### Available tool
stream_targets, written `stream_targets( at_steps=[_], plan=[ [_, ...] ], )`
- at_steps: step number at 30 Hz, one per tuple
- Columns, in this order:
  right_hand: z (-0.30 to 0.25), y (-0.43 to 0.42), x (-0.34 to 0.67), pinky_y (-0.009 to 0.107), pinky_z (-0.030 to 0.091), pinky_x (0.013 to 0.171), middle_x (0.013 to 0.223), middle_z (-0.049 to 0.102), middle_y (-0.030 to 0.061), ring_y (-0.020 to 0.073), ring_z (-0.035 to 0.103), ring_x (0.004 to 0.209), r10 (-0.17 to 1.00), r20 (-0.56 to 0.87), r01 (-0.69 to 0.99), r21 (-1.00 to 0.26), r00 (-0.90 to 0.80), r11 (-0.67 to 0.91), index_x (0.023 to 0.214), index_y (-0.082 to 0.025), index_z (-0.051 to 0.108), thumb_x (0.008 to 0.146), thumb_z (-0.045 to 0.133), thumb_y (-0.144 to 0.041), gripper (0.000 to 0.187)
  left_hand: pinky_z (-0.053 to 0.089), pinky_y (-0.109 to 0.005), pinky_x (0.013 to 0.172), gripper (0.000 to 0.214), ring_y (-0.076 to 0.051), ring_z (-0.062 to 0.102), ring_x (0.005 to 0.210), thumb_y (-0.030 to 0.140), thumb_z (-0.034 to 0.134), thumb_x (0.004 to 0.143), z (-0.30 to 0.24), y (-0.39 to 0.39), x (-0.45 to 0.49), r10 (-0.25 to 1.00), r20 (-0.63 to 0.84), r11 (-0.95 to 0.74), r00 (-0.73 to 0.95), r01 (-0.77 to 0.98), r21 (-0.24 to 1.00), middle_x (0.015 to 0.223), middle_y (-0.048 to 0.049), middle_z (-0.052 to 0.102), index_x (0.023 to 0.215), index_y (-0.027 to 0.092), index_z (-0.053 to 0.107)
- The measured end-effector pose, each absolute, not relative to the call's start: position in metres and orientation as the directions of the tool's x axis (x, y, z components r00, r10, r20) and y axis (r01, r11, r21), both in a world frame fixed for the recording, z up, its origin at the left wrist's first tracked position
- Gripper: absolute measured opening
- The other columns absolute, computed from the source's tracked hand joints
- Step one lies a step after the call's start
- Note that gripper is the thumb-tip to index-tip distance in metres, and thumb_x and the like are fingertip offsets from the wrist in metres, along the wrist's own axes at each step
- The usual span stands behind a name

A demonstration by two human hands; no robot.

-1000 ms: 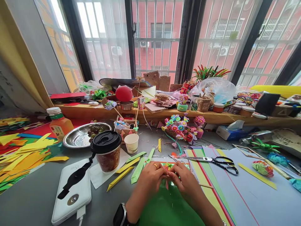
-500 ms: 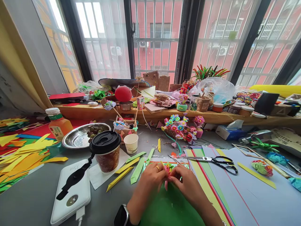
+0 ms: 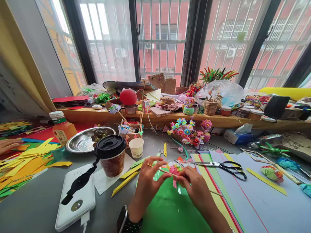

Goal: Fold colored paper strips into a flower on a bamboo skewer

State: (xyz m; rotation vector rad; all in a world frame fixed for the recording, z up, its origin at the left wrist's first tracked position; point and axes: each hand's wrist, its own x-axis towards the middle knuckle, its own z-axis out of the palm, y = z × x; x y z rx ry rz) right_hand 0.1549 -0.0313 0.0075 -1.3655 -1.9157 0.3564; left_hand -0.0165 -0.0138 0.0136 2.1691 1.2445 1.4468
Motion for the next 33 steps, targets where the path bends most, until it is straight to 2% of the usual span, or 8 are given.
stream_targets(
  at_steps=[2,4,6,8,13,19,24,33],
  plan=[
    [0.008,-0.031,0.157,0.026,0.044,0.055,0.069,0.057,0.0023,0.0162,0.055,0.062,0.864,0.477,0.671,-0.588,-0.163,0.451,0.068,-0.017,0.055,0.083,0.049,-0.018,0.016,0.035,-0.038,0.090,0.030,-0.024,0.048,0.100,0.044,0.056,0.073,0.016,-0.009,-0.023,0.826,0.539,-0.492,-0.166,0.255,0.833,0.102,-0.0066,0.058,0.095,0.024,0.062],
    [0.010,-0.031,0.158,0.026,0.044,0.056,0.070,0.057,0.0033,0.0164,0.055,0.063,0.813,0.547,0.626,-0.567,-0.199,0.535,0.070,-0.017,0.054,0.084,0.047,-0.018,0.016,0.040,-0.035,0.086,0.034,-0.021,0.052,0.096,0.046,0.041,0.082,0.018,-0.005,-0.025,0.911,0.186,-0.271,-0.368,-0.196,0.942,0.100,-0.0075,0.058,0.094,0.020,0.059],
    [0.011,-0.032,0.158,0.027,0.045,0.059,0.074,0.056,0.0043,0.0167,0.055,0.067,0.753,0.612,0.566,-0.542,-0.240,0.621,0.074,-0.017,0.054,0.085,0.045,-0.017,0.015,0.044,-0.032,0.079,0.032,-0.017,0.056,0.085,0.039,0.036,0.086,0.019,-0.003,-0.023,0.948,-0.190,0.017,-0.257,-0.553,0.833,0.091,-0.0081,0.059,0.089,0.015,0.057],
    [0.013,-0.034,0.156,0.027,0.046,0.061,0.076,0.056,0.0047,0.0167,0.055,0.070,0.708,0.651,0.520,-0.519,-0.274,0.678,0.077,-0.017,0.054,0.085,0.045,-0.016,0.013,0.046,-0.031,0.075,0.031,-0.017,0.058,0.077,0.038,0.038,0.086,0.021,-0.005,-0.017,0.939,-0.344,0.251,-0.001,-0.682,0.687,0.083,-0.0083,0.059,0.086,0.013,0.057],
    [0.015,-0.038,0.152,0.025,0.046,0.059,0.076,0.055,0.0042,0.0157,0.054,0.069,0.657,0.672,0.476,-0.478,-0.343,0.738,0.077,-0.017,0.054,0.084,0.046,-0.014,0.011,0.045,-0.025,0.059,0.032,-0.014,0.056,0.063,0.040,0.044,0.084,0.015,-0.018,0.001,0.858,-0.180,0.494,0.481,-0.679,0.544,0.074,-0.0060,0.059,0.087,0.012,0.058],
    [0.014,-0.040,0.150,0.025,0.046,0.057,0.076,0.055,0.0040,0.0150,0.054,0.066,0.645,0.681,0.493,-0.452,-0.347,0.743,0.078,-0.017,0.053,0.084,0.045,-0.012,0.011,0.044,-0.023,0.057,0.014,-0.013,0.056,0.063,0.021,0.051,0.080,0.006,-0.020,0.007,0.874,-0.133,0.464,0.467,-0.722,0.513,0.073,-0.0035,0.058,0.089,0.013,0.059],
    [0.006,-0.038,0.146,0.026,0.046,0.058,0.075,0.053,0.0039,0.0162,0.054,0.069,0.632,0.726,0.513,-0.447,-0.271,0.733,0.079,-0.018,0.051,0.085,0.043,-0.013,0.011,0.042,-0.022,0.051,0.016,-0.010,0.049,0.051,0.021,0.055,0.077,0.006,-0.022,0.011,0.901,-0.185,0.430,0.393,-0.744,0.511,0.055,0.0004,0.051,0.064,0.012,0.056],
    [-0.003,-0.034,0.147,0.028,0.048,0.064,0.081,0.052,0.0053,0.0174,0.054,0.078,0.629,0.732,0.545,-0.425,-0.262,0.722,0.083,-0.018,0.050,0.083,0.045,-0.009,0.010,0.041,-0.023,0.056,0.019,-0.009,0.047,0.055,0.024,0.054,0.080,0.003,-0.024,0.019,0.922,-0.125,0.381,0.366,-0.806,0.453,0.057,0.0010,0.048,0.064,0.012,0.054]
  ],
)
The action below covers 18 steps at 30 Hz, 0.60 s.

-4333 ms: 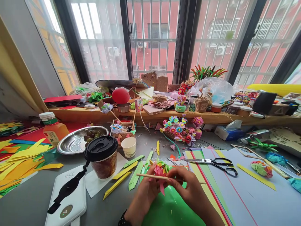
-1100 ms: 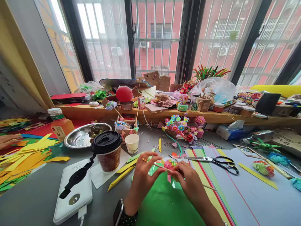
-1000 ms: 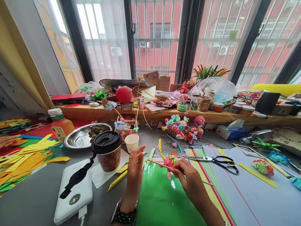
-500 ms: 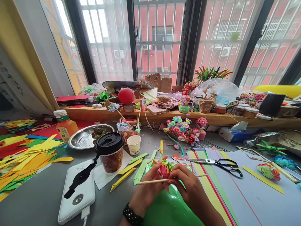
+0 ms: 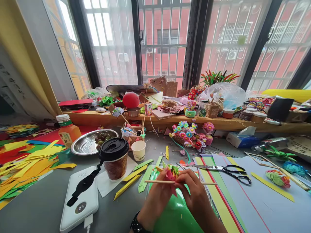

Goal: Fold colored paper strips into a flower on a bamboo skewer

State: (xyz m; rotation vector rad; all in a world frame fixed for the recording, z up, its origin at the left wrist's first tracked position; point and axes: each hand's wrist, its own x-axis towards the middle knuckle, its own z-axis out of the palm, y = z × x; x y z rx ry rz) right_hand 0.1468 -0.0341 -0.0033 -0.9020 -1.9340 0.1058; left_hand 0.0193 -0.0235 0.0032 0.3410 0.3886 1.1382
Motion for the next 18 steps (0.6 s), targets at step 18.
stream_targets(
  at_steps=[18],
  plan=[
    [0.002,-0.038,0.142,0.030,0.050,0.067,0.080,0.059,0.0053,0.0189,0.058,0.079,0.636,0.755,0.571,-0.454,-0.161,0.684,0.081,-0.019,0.058,0.082,0.054,-0.020,0.005,0.048,-0.019,0.063,0.052,-0.014,0.061,0.075,0.040,0.029,0.089,0.020,-0.028,0.019,0.882,-0.129,0.469,0.452,-0.826,0.313,0.082,-0.0141,0.065,0.078,0.005,0.066]
  ],
)
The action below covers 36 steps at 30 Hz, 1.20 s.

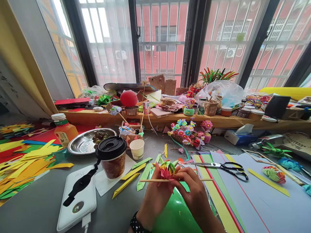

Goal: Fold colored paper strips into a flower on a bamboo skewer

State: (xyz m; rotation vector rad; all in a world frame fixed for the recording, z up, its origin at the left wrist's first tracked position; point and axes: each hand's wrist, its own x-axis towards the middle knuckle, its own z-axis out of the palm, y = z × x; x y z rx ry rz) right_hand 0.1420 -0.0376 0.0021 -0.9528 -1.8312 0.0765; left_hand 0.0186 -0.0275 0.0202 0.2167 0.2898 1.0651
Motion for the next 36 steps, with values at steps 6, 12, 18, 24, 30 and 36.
stream_targets(
  at_steps=[6,12,18,24,30,36],
  plan=[
    [0.008,-0.040,0.140,0.029,0.050,0.061,0.075,0.059,0.0041,0.0172,0.057,0.071,0.580,0.802,0.597,-0.398,-0.143,0.697,0.082,-0.019,0.060,0.083,0.053,-0.023,0.008,0.049,-0.022,0.070,0.041,-0.016,0.062,0.084,0.033,0.032,0.090,0.015,-0.026,0.018,0.905,-0.089,0.421,0.416,-0.844,0.332,0.086,-0.0105,0.067,0.090,0.012,0.067],
    [0.011,-0.042,0.138,0.029,0.047,0.060,0.073,0.059,0.0040,0.0172,0.056,0.069,0.579,0.804,0.618,-0.386,-0.139,0.685,0.076,-0.019,0.058,0.084,0.051,-0.025,0.013,0.048,-0.026,0.074,0.029,-0.019,0.058,0.096,0.025,0.041,0.087,0.014,-0.027,0.017,0.935,-0.016,0.335,0.356,-0.865,0.373,0.104,-0.0054,0.064,0.112,0.021,0.056],
    [0.015,-0.044,0.133,0.029,0.045,0.056,0.070,0.059,0.0037,0.0167,0.054,0.065,0.544,0.830,0.646,-0.349,-0.123,0.679,0.072,-0.019,0.056,0.087,0.045,-0.029,0.021,0.048,-0.027,0.072,0.033,-0.017,0.060,0.090,0.025,0.046,0.084,0.015,-0.029,0.018,0.949,-0.085,0.312,0.303,-0.876,0.369,0.104,-0.0028,0.064,0.117,0.026,0.050],
    [0.012,-0.043,0.135,0.028,0.045,0.057,0.072,0.059,0.0035,0.0166,0.053,0.066,0.542,0.828,0.644,-0.336,-0.146,0.687,0.075,-0.020,0.054,0.087,0.044,-0.026,0.017,0.048,-0.026,0.072,0.029,-0.017,0.060,0.090,0.024,0.050,0.082,0.014,-0.030,0.019,0.946,-0.099,0.324,0.310,-0.872,0.368,0.105,-0.0025,0.063,0.111,0.024,0.056],
    [0.011,-0.042,0.136,0.028,0.046,0.058,0.072,0.057,0.0034,0.0164,0.054,0.066,0.533,0.832,0.640,-0.326,-0.155,0.696,0.073,-0.019,0.052,0.088,0.043,-0.027,0.019,0.047,-0.027,0.073,0.023,-0.019,0.059,0.093,0.025,0.049,0.082,0.015,-0.029,0.018,0.934,-0.098,0.355,0.344,-0.858,0.371,0.103,-0.0042,0.065,0.101,0.020,0.062],
    [0.014,-0.043,0.138,0.027,0.046,0.056,0.072,0.057,0.0034,0.0158,0.054,0.066,0.523,0.835,0.633,-0.314,-0.171,0.707,0.073,-0.019,0.051,0.088,0.043,-0.025,0.018,0.046,-0.023,0.068,0.034,-0.015,0.060,0.077,0.031,0.042,0.086,0.015,-0.029,0.017,0.892,-0.022,0.411,0.451,-0.792,0.452,0.087,-0.0115,0.067,0.095,0.008,0.065]
  ],
)
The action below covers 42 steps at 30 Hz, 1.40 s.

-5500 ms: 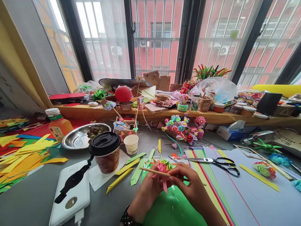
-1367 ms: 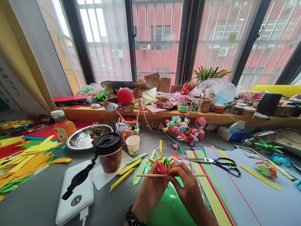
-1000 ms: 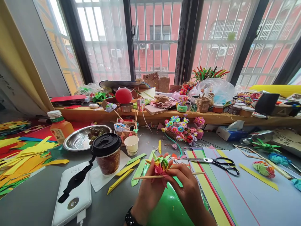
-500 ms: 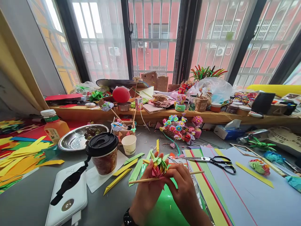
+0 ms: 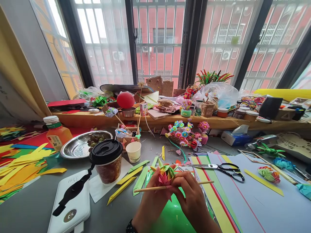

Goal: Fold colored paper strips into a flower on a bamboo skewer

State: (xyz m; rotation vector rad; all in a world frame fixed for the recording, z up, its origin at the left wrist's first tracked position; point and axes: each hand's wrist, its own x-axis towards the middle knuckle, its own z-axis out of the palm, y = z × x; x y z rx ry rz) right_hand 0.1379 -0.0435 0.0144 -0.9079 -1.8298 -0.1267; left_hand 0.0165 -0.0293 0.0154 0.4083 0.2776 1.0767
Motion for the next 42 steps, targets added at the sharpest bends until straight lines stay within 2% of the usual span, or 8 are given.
stream_targets(
  at_steps=[7,12,16,22,26,32,39,42],
  plan=[
    [0.0108,-0.0426,0.1428,0.026,0.046,0.057,0.074,0.058,0.0030,0.0156,0.055,0.066,0.546,0.812,0.631,-0.318,-0.204,0.708,0.074,-0.020,0.051,0.086,0.045,-0.023,0.014,0.043,-0.022,0.060,0.036,-0.016,0.058,0.077,0.034,0.044,0.084,0.0163,-0.0289,0.0143,0.865,0.011,0.429,0.502,-0.750,0.503,0.088,-0.0114,0.065,0.101,0.007,0.062],
    [0.0131,-0.0430,0.1421,0.026,0.047,0.057,0.072,0.057,0.0032,0.0158,0.055,0.066,0.545,0.815,0.639,-0.314,-0.198,0.702,0.073,-0.020,0.050,0.087,0.043,-0.025,0.016,0.045,-0.024,0.066,0.035,-0.016,0.058,0.079,0.035,0.046,0.084,0.0188,-0.0286,0.0154,0.863,-0.011,0.440,0.506,-0.738,0.511,0.092,-0.0121,0.064,0.097,0.007,0.062],
    [0.0137,-0.0434,0.1416,0.025,0.048,0.058,0.078,0.058,0.0046,0.0160,0.058,0.070,0.570,0.798,0.649,-0.331,-0.195,0.685,0.081,-0.020,0.052,0.088,0.042,-0.027,0.014,0.044,-0.021,0.052,0.029,-0.012,0.057,0.058,0.036,0.050,0.081,0.0162,-0.0248,0.0170,0.910,-0.062,0.380,0.410,-0.767,0.516,0.062,-0.0040,0.062,0.081,0.011,0.064],
    [0.0120,-0.0444,0.1416,0.026,0.049,0.059,0.082,0.058,0.0046,0.0173,0.060,0.074,0.597,0.792,0.628,-0.401,-0.128,0.667,0.089,-0.021,0.055,0.085,0.048,-0.032,0.013,0.048,-0.026,0.063,0.025,-0.017,0.061,0.076,0.031,0.051,0.081,0.0145,-0.0218,0.0111,0.936,-0.186,0.352,0.299,-0.798,0.490,0.082,-0.0065,0.066,0.096,0.013,0.059],
    [0.0089,-0.0439,0.1412,0.024,0.049,0.059,0.078,0.058,0.0037,0.0154,0.059,0.071,0.592,0.790,0.591,-0.405,-0.158,0.698,0.088,-0.021,0.058,0.083,0.051,-0.025,0.009,0.047,-0.026,0.065,0.021,-0.017,0.062,0.074,0.027,0.049,0.082,0.0156,-0.0234,0.0113,0.940,-0.145,0.340,0.309,-0.812,0.473,0.088,-0.0086,0.066,0.091,0.012,0.061],
    [0.0062,-0.0428,0.1403,0.021,0.047,0.055,0.070,0.058,0.0023,0.0127,0.057,0.063,0.557,0.816,0.564,-0.391,-0.153,0.728,0.077,-0.020,0.060,0.084,0.050,-0.022,0.012,0.044,-0.026,0.072,0.030,-0.016,0.059,0.072,0.035,0.050,0.081,0.0168,-0.0245,0.0150,0.919,-0.083,0.373,0.384,-0.787,0.491,0.076,-0.0073,0.065,0.083,0.009,0.065],
    [0.0107,-0.0420,0.1453,0.022,0.044,0.053,0.066,0.056,0.0023,0.0139,0.056,0.062,0.614,0.773,0.524,-0.462,-0.158,0.716,0.067,-0.020,0.058,0.083,0.050,-0.023,0.018,0.040,-0.024,0.065,0.026,-0.014,0.053,0.071,0.031,0.052,0.080,0.0201,-0.0294,0.0124,0.905,0.034,0.297,0.424,-0.688,0.662,0.074,-0.0056,0.060,0.088,0.009,0.064],
    [0.0131,-0.0419,0.1470,0.021,0.043,0.053,0.066,0.056,0.0016,0.0134,0.056,0.061,0.626,0.744,0.519,-0.449,-0.233,0.727,0.066,-0.020,0.057,0.082,0.050,-0.022,0.018,0.037,-0.021,0.057,0.025,-0.012,0.050,0.065,0.031,0.056,0.077,0.0197,-0.0291,0.0101,0.902,0.028,0.288,0.431,-0.647,0.706,0.070,-0.0041,0.058,0.089,0.010,0.064]
  ],
)
